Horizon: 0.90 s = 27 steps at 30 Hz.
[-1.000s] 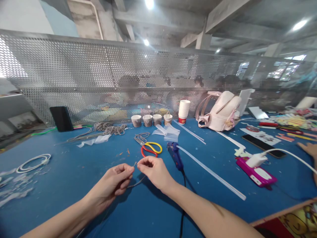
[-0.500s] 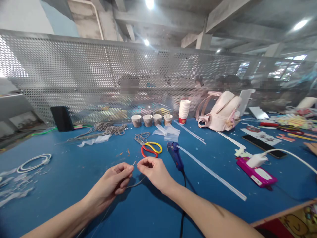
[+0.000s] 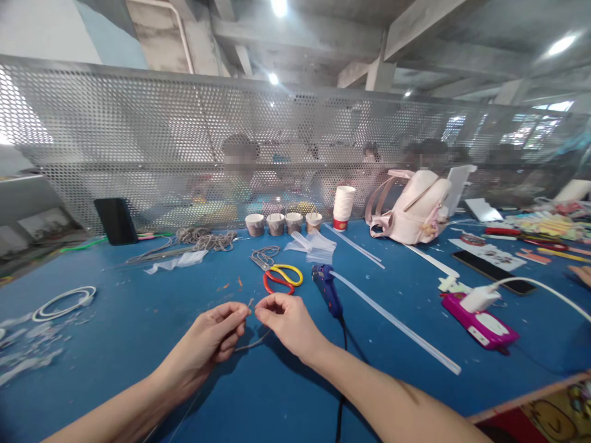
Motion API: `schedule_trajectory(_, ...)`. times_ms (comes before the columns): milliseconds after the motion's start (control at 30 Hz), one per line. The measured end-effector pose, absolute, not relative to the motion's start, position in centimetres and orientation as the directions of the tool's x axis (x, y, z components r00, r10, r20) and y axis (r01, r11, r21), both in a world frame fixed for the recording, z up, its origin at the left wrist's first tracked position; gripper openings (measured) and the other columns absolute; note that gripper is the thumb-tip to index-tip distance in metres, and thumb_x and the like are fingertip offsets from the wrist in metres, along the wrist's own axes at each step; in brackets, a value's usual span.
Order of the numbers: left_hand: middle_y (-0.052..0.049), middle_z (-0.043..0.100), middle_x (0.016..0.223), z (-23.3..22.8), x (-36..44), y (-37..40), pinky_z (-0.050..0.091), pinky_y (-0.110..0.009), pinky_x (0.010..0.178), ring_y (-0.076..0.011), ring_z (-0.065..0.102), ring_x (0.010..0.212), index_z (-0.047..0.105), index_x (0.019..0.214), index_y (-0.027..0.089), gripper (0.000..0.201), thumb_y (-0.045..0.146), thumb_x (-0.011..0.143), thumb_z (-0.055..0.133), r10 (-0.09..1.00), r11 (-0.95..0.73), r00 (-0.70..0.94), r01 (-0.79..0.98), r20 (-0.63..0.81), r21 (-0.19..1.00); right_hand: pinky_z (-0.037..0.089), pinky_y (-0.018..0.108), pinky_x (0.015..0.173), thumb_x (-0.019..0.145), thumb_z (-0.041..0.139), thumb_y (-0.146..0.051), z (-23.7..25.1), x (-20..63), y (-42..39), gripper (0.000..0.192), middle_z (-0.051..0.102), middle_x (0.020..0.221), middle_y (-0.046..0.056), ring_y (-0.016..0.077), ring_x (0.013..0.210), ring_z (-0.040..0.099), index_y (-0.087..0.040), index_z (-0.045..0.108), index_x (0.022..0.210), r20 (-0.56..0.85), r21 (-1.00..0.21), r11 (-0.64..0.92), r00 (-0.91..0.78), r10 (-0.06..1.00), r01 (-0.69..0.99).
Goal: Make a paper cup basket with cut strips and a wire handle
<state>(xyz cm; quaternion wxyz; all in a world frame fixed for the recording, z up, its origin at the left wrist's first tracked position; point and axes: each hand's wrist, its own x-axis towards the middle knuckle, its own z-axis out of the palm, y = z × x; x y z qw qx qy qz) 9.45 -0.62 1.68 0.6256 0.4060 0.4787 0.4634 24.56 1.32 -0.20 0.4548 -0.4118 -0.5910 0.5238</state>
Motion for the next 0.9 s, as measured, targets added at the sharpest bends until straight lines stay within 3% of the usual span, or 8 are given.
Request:
schedule_trajectory(300, 0.013, 0.026, 0.04, 1.6, 9.1, -0.5, 0.014, -0.016, 0.036, -0.002, 0.016, 0.036, 0.057, 0.063, 0.016, 0.035, 0.043, 0.057, 0.079, 0.975, 0.222, 0.075, -0.211, -0.21, 0.952, 0.038, 0.024, 0.056, 0.073, 0.062, -0.034, 0.1, 24.3, 0.6, 0.017, 0.054, 0.061, -0.003, 0.0105, 0.058, 0.046, -0.017, 0.063, 0.071, 0.112, -0.992, 0.124, -0.242, 0.964, 0.032)
schedule_trajectory(400, 0.013, 0.025, 0.041, 1.3, 8.9, -0.3, 0.012, -0.015, 0.036, -0.0012, 0.014, 0.037, 0.055, 0.062, 0.016, 0.039, 0.044, 0.055, 0.081, 0.967, 0.252, 0.109, -0.251, -0.231, 0.935, 0.038, 0.023, 0.055, 0.072, 0.062, -0.033, 0.3, 24.2, 0.2, 0.015, 0.055, 0.06, -0.003, 0.0105, 0.057, 0.046, -0.017, 0.063, 0.071, 0.115, -0.99, 0.131, -0.235, 0.965, 0.057)
schedule_trajectory(533, 0.011, 0.032, 0.04, 1.4, 8.9, -0.2, 0.013, -0.014, 0.034, -0.001, 0.018, 0.037, 0.059, 0.065, 0.014, 0.038, 0.044, 0.056, 0.081, 0.961, 0.265, 0.147, -0.277, -0.232, 0.924, 0.038, 0.023, 0.054, 0.072, 0.061, -0.029, 0.3, 24.0, -0.3, 0.012, 0.056, 0.061, -0.003, 0.0105, 0.056, 0.046, -0.017, 0.062, 0.071, 0.115, -0.988, 0.137, -0.242, 0.964, 0.077)
schedule_trajectory(700, -0.001, 0.062, 0.061, 1.4, 8.9, -0.2, 0.016, -0.013, 0.032, -0.0007, 0.029, 0.038, 0.058, 0.069, 0.015, 0.033, 0.036, 0.058, 0.081, 0.961, 0.275, 0.128, -0.336, -0.246, 0.901, 0.037, 0.023, 0.054, 0.073, 0.059, -0.024, -0.4, 23.6, -0.8, 0.011, 0.058, 0.059, -0.003, 0.0114, 0.056, 0.049, -0.018, 0.061, 0.063, 0.111, -0.967, 0.165, -0.261, 0.959, 0.193)
schedule_trajectory(900, 0.004, 0.057, 0.055, 1.2, 8.4, 0.2, 0.017, -0.011, 0.03, -0.0004, 0.028, 0.037, 0.056, 0.068, 0.016, 0.032, 0.032, 0.059, 0.081, 0.953, 0.296, 0.184, -0.394, -0.241, 0.87, 0.04, 0.025, 0.061, 0.076, 0.061, -0.023, -0.6, 24.8, -1.3, 0.008, 0.064, 0.068, 0.0, 0.0145, 0.064, 0.056, -0.02, 0.065, 0.069, 0.166, -0.869, 0.317, -0.38, 0.91, 0.38)
